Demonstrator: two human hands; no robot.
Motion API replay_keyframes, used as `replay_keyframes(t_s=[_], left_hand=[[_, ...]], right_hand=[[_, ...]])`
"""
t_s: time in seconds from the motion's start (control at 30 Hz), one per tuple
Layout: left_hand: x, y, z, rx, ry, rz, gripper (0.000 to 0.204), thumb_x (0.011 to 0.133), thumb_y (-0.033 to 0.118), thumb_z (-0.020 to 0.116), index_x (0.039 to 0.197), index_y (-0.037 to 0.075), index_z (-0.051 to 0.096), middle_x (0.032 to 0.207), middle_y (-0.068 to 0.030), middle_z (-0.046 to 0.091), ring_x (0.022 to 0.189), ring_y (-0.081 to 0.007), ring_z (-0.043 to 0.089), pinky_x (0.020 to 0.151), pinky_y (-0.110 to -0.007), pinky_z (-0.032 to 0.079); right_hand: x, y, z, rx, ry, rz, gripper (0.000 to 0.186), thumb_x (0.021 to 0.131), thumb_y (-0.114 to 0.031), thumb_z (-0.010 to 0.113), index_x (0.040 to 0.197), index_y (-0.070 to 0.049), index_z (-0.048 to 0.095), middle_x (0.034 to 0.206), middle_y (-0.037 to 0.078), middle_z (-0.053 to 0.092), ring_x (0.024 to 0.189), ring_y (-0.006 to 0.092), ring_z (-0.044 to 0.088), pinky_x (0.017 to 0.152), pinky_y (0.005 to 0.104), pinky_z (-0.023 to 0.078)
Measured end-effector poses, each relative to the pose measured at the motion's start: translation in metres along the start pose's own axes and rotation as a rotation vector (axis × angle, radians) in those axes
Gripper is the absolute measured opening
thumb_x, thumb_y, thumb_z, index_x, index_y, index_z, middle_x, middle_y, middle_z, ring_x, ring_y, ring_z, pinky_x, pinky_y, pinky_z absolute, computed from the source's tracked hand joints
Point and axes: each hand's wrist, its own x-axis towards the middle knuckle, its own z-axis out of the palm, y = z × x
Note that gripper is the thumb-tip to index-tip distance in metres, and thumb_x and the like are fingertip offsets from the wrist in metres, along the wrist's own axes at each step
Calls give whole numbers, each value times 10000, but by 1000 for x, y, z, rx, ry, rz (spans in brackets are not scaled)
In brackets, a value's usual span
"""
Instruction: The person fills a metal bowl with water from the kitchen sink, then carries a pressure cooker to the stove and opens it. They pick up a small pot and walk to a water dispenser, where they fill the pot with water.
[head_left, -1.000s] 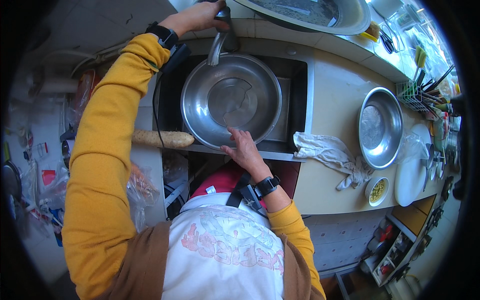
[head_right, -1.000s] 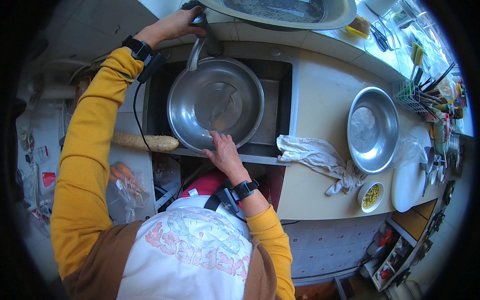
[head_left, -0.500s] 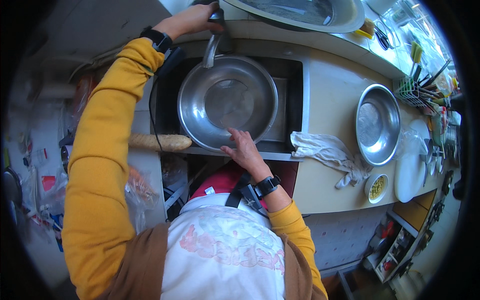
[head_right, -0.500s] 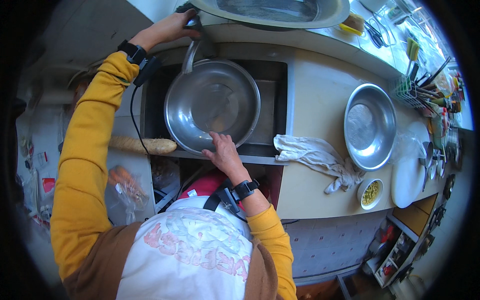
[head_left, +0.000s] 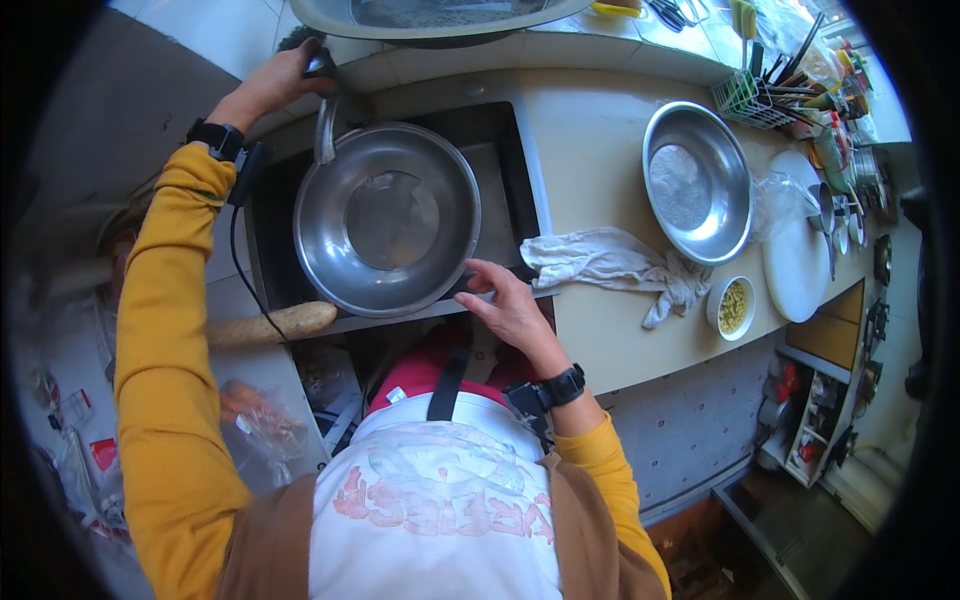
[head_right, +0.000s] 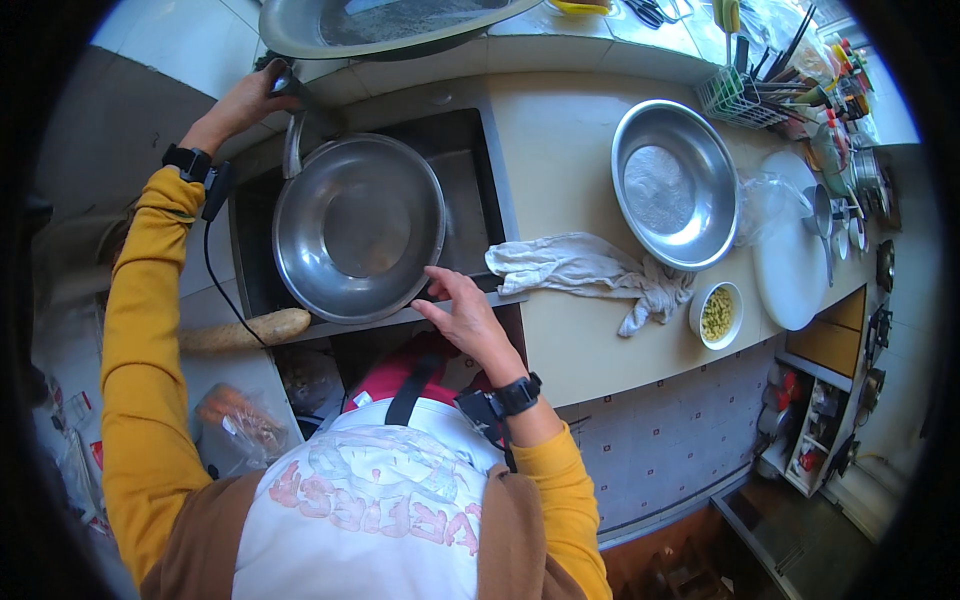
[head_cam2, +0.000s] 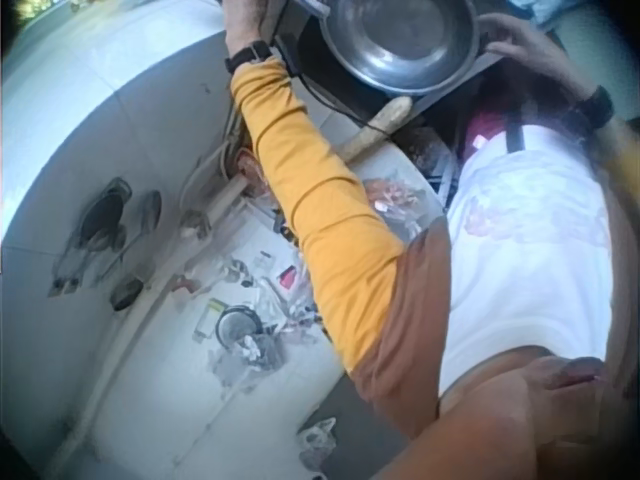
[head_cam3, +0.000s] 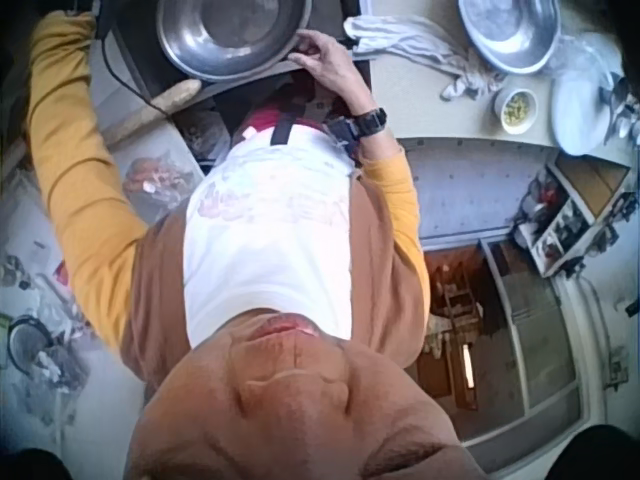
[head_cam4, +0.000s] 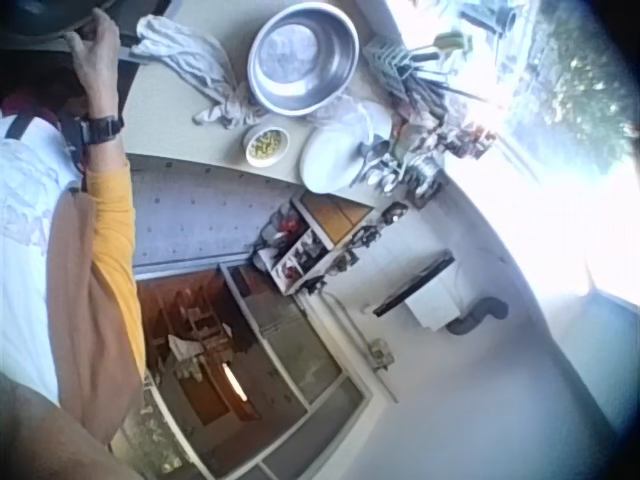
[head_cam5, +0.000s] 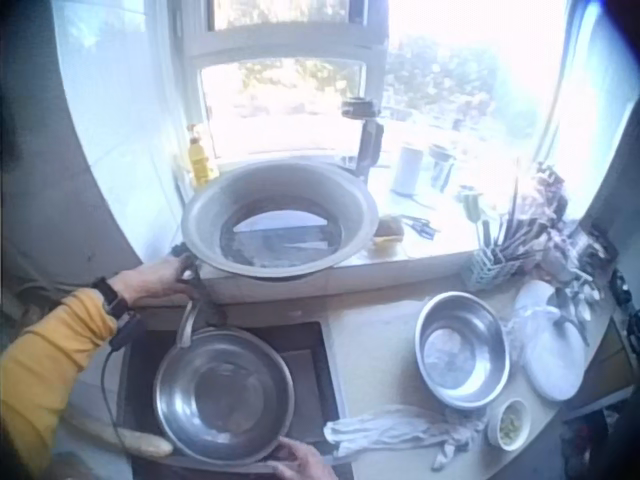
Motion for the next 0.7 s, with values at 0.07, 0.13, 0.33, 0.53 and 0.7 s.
replay_keyframes(t_s=[0.07, 0.13, 0.33, 0.53, 0.7], left_hand=[[1, 2, -2, -24, -28, -17, 600, 861, 288, 714, 1334, 39, 442, 1162, -238, 624, 1074, -376, 599, 913, -419, 475], [1, 5, -5, -20, -55, -44, 613, 853, 278, 723, 1338, 29, 442, 1167, -235, 624, 1073, -369, 598, 913, -414, 468], [1, 6, -5, -2, -31, -33, 608, 850, 297, 725, 1318, 21, 451, 1125, -237, 635, 1031, -383, 608, 874, -422, 481], [1, 9, -7, -4, -78, -88, 614, 852, 312, 722, 1313, 14, 447, 1148, -241, 627, 1053, -388, 599, 896, -422, 477], [-3, 12, -7, -9, -23, -58, 623, 852, 315, 721, 1318, 11, 441, 1174, -239, 616, 1085, -379, 588, 921, -412, 465]], right_hand=[[-8, 2, -5, -12, 4, 37, 527, 829, -225, 744, 1276, -21, 554, 968, 116, 617, 898, 227, 588, 838, 341, 504], [-15, 4, -7, -23, 14, 51, 522, 832, -227, 747, 1273, -20, 561, 973, 110, 624, 883, 212, 590, 817, 332, 511], [-26, 12, -3, 15, 15, 118, 519, 839, -239, 749, 1272, -23, 563, 966, 105, 635, 860, 196, 603, 809, 316, 520], [-28, 18, 0, 17, 26, 112, 507, 839, -231, 749, 1264, -23, 568, 949, 104, 637, 844, 187, 607, 803, 312, 524], [-31, 24, -3, 88, 44, 122, 492, 839, -189, 751, 1265, -21, 570, 924, 74, 633, 800, 149, 604, 767, 294, 527]])
